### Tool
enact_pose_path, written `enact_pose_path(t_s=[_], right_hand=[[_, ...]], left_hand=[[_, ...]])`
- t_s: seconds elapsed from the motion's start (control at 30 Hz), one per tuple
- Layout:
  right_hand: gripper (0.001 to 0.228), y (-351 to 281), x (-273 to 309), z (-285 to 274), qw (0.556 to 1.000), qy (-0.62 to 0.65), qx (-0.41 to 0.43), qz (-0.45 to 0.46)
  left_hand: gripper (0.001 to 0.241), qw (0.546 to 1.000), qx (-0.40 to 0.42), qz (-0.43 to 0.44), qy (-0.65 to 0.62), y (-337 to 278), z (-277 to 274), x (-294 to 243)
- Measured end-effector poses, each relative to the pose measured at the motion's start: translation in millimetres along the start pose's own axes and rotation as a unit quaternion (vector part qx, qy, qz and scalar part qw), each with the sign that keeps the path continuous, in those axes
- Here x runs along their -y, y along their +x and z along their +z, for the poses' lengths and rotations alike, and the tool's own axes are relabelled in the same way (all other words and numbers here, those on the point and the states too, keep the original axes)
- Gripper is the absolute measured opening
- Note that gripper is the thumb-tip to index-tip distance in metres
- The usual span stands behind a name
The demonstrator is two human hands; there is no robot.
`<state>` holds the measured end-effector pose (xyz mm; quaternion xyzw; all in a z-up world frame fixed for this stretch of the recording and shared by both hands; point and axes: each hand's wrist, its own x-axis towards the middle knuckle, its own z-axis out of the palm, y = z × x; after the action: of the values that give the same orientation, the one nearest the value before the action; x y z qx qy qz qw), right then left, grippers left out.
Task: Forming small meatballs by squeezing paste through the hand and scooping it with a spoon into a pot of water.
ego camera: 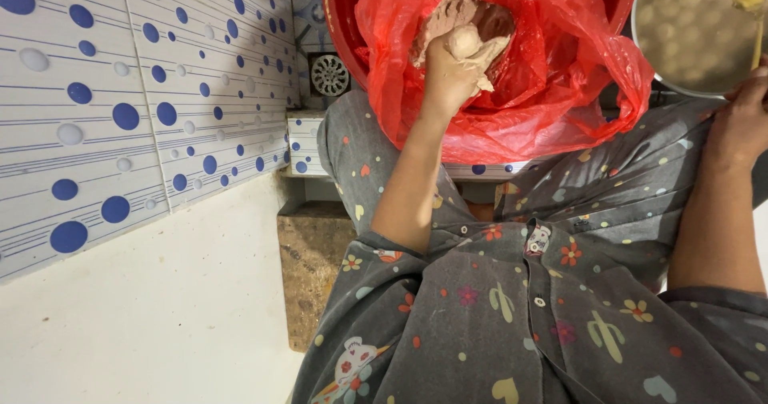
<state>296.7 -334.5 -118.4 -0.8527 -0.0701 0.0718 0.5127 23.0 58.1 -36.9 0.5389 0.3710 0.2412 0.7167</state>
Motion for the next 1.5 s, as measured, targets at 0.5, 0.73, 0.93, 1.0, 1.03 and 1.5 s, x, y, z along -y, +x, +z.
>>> enact_pose_path(t_s=[0.5, 0.73, 0.93, 1.0, 1.03, 1.5], right_hand=[[0.015, -130, 222, 44, 0.976, 0.048, 0.151, -0.147], [0.021, -159, 304, 68, 0.826, -0.173, 0.186, -0.503], [0.030, -167, 317, 80, 0.797, -0.211, 0.181, -0.536], [0.028, -171, 317, 83, 0.797, -0.224, 0.170, -0.535], [0.028, -172, 315, 86, 0.797, -0.224, 0.169, -0.535], [0.018, -181, 301, 107, 0.940, -0.059, 0.303, -0.145]], left_hand=[[0.040, 0.921, 0.139, -0.035, -0.362, -2, -2, -5], [0.037, 0.992, 0.082, 0.092, -0.005, -18, -4, -39], [0.041, 0.996, 0.073, 0.039, 0.032, -17, 0, -35], [0.029, 0.989, 0.085, -0.046, -0.109, -20, 2, -39], [0.029, 0.989, 0.085, -0.047, -0.108, -16, 1, -35], [0.005, 0.911, -0.036, 0.055, 0.408, -3, -4, 0]])
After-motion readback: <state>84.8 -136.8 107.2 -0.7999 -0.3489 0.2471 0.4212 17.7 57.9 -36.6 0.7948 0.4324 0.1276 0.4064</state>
